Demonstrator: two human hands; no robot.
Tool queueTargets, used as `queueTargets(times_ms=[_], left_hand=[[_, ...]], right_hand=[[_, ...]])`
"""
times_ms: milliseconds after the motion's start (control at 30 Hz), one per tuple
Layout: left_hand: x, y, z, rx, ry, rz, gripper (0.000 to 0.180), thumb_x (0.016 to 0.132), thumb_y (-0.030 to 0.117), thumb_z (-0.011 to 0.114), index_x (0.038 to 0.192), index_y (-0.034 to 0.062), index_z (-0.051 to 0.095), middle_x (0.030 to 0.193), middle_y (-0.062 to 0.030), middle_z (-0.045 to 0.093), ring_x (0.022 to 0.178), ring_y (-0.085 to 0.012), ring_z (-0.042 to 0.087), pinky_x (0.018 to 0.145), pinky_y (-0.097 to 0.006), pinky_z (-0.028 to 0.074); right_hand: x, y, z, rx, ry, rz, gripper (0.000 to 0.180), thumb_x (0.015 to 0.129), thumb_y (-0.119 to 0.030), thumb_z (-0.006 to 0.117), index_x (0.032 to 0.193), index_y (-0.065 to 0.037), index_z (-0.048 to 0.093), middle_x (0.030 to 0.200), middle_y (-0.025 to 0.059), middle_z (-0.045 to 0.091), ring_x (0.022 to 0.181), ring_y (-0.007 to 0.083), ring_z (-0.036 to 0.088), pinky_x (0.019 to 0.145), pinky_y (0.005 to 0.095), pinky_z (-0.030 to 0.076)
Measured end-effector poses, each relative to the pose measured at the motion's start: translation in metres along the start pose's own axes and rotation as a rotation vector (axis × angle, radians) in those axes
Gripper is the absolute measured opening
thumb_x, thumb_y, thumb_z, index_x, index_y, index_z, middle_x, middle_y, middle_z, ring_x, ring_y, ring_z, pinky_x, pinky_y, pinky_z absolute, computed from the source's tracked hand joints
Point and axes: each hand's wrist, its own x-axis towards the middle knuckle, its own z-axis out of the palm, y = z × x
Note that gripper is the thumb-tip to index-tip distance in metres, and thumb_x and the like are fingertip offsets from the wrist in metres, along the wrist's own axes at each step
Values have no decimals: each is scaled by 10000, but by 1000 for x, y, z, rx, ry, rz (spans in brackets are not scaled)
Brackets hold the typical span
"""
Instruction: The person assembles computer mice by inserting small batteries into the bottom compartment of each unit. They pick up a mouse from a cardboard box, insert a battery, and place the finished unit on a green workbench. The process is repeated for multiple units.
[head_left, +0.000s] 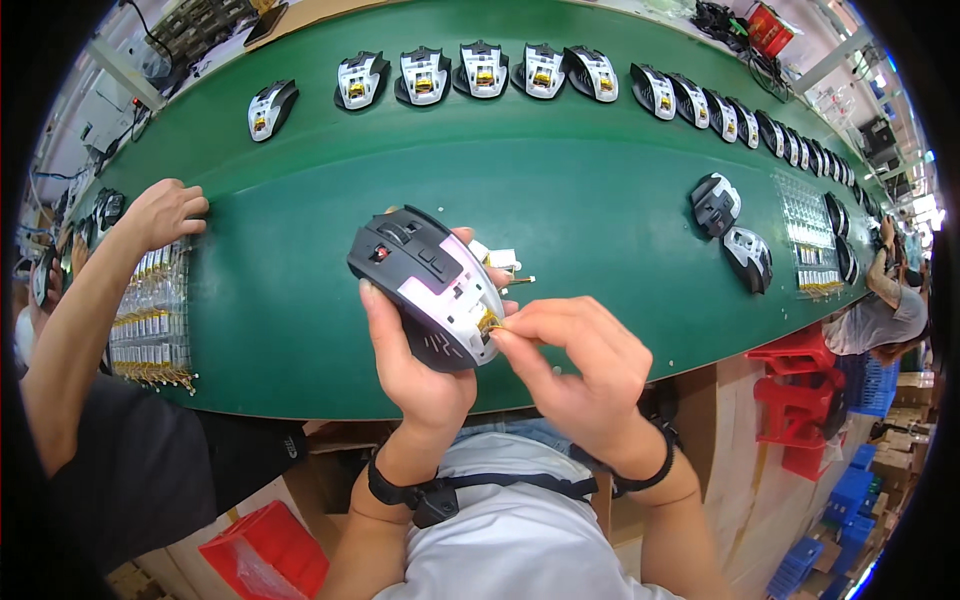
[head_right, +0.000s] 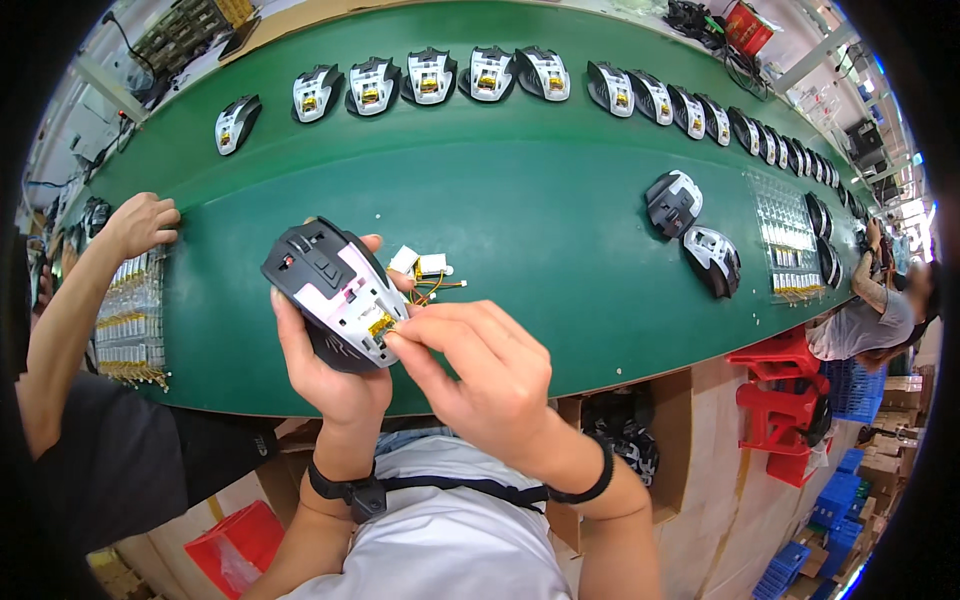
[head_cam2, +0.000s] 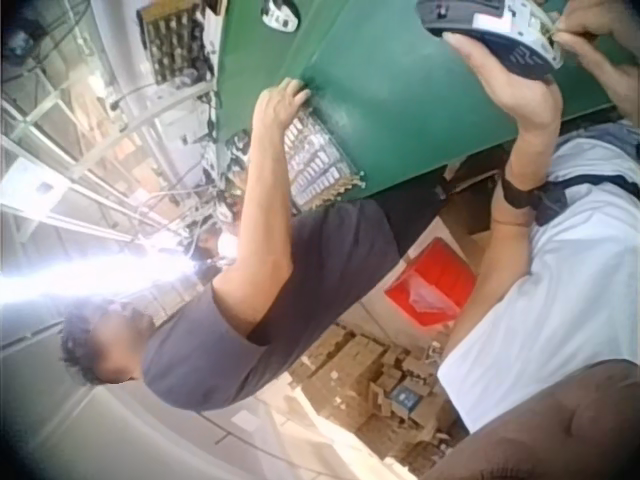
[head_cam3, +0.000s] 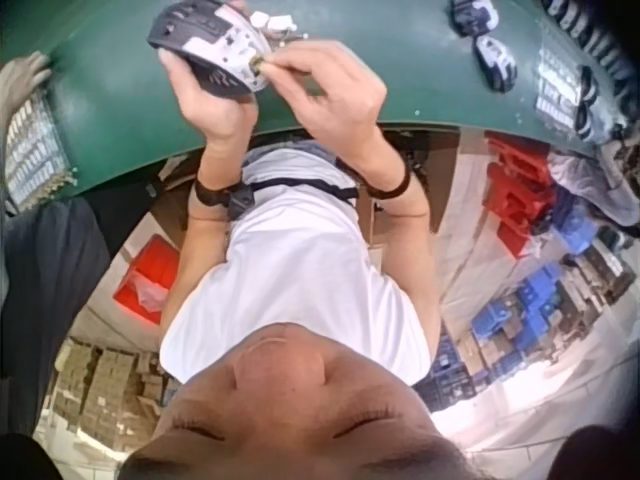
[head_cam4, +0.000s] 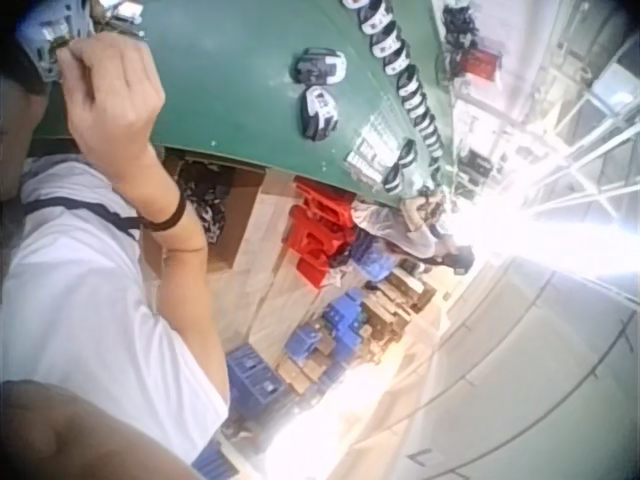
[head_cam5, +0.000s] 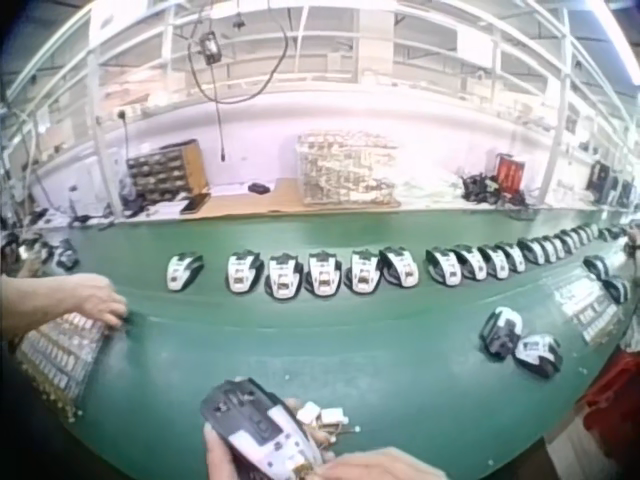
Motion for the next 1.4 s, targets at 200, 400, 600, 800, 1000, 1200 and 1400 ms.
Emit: queueTargets(times_ms=[200,400,600,800,1000,1200,1400], left_hand=[[-2,-6,3,-18,53,31,614,1043,545,235,1429,102,415,1286,-194,569,935,-319,655,695,-427,602],[-1,1,1,-103,57,-79,612,1045,539,239,1381,83,473,1258,-190,591,923,-317,665,692,-424,605],[-1,3,-2,-70,5,-91,594,1053,500,227,1371,65,478,1230,-207,610,904,-317,687,722,-434,606],[0,8,-7,-7,-85,-73,601,1059,513,213,1411,73,421,1255,-183,591,952,-314,665,843,-432,561],[-1,14,-1,-39,-84,-113,592,1062,497,215,1394,60,435,1261,-196,589,975,-300,668,853,-424,560],[2,14,0,-48,-38,-125,572,1063,484,222,1341,60,487,1229,-190,612,994,-297,662,873,-415,552],[6,17,-5,-169,-53,-263,581,1060,489,229,1311,48,514,1198,-192,631,926,-323,674,828,-442,568]], right_hand=[[-12,-4,21,122,152,146,194,728,15,822,877,-11,701,842,106,714,725,244,685,657,322,556],[-18,-5,16,-35,46,-59,305,666,62,790,959,3,725,965,113,680,822,274,660,703,340,564],[-4,6,-4,-85,-145,-261,352,622,74,728,969,20,723,981,126,672,811,267,656,694,347,566],[11,6,-11,-73,-206,-367,336,621,22,740,956,19,712,948,109,641,801,267,654,678,345,567],[26,13,-13,-94,-247,-446,292,631,-50,694,920,-14,669,978,97,617,773,251,633,653,332,552],[34,9,-14,-106,-318,-449,244,663,-82,677,899,-24,655,971,85,580,745,233,596,598,319,510],[17,2,-9,-171,-293,-396,305,652,-67,690,954,-29,690,974,80,590,752,231,596,598,316,508]])
